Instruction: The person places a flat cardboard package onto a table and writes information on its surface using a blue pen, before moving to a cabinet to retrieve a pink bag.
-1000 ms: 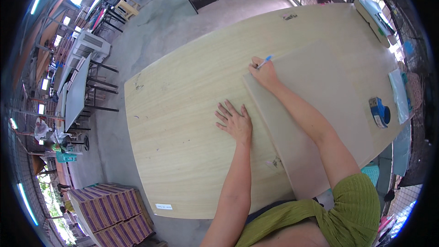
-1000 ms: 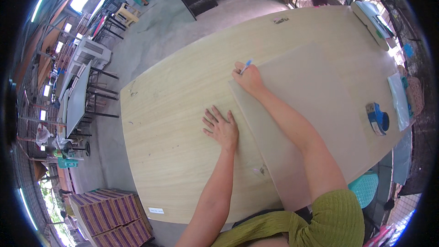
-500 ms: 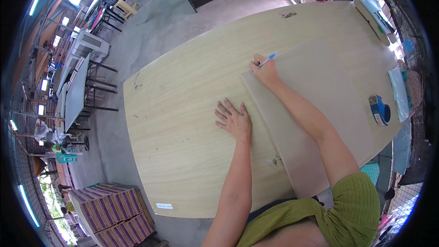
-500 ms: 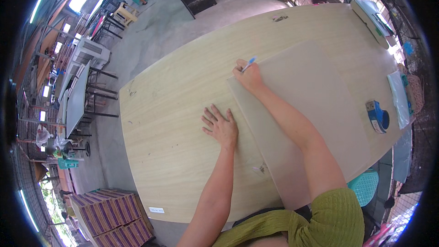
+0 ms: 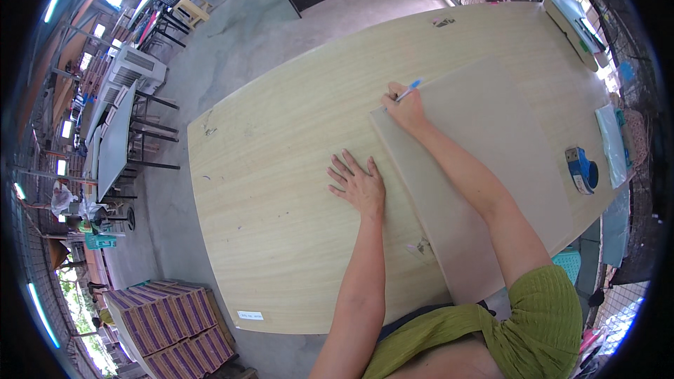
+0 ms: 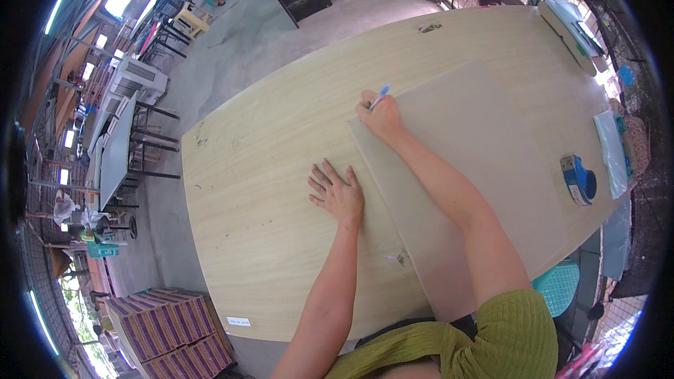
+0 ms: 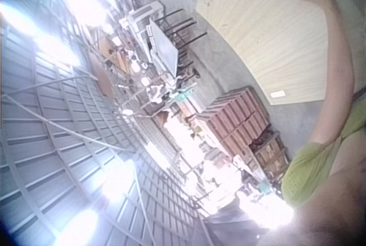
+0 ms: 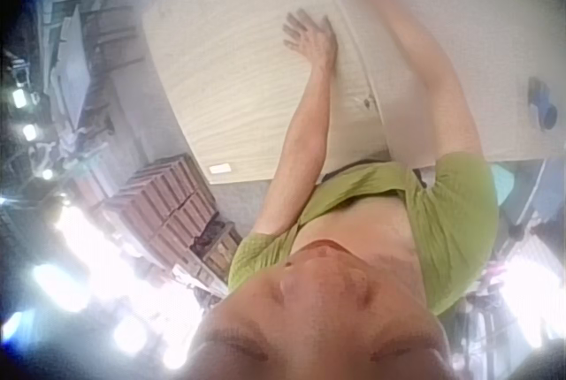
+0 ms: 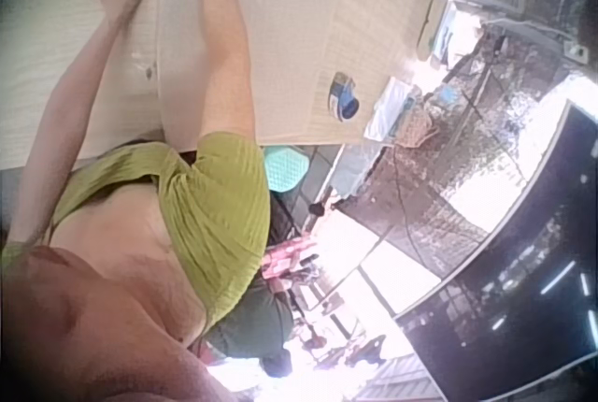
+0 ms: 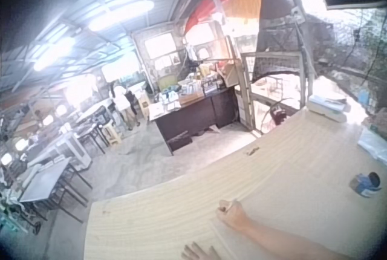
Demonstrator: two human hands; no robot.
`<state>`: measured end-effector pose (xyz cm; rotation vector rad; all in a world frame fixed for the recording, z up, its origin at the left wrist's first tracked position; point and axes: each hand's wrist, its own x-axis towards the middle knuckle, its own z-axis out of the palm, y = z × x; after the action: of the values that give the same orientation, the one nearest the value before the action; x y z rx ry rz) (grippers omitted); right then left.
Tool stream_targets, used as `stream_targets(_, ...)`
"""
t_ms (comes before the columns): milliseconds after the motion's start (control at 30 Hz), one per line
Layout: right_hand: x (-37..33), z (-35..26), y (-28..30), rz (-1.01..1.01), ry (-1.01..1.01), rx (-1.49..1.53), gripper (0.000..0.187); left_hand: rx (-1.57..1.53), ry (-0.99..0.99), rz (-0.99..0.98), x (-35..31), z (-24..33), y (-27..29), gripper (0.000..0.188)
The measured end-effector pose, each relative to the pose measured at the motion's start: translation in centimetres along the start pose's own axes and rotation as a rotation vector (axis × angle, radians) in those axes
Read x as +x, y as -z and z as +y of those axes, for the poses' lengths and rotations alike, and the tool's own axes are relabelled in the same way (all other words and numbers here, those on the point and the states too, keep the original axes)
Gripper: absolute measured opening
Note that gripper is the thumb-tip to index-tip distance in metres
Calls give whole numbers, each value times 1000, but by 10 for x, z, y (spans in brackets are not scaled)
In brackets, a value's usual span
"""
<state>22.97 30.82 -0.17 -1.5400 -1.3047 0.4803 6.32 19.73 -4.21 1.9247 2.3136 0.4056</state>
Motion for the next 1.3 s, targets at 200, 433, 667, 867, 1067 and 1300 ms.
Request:
stream_targets(200,0,-3,-1,13,-3,6,20,13,-6,16,0,-1,-2,68)
stream_targets(433,0,-1,-1,29,16,-61,19,25,-1,0,-1,2,-1,68)
stream_targets(667,-1,0,1,9,45,-80,18,14,11,-7,0,2,0,68)
stream_targets(867,2,4,0,80,32,148,24,26,2,2,0,3,-1,68)
stream_targets(1067,0,-1,4,43,21,115,28,28,0,-6,0,2,-1,69)
stream_targets(1300,4,-5,6,86,17,145,30,34,-1,-6,0,1,0,68)
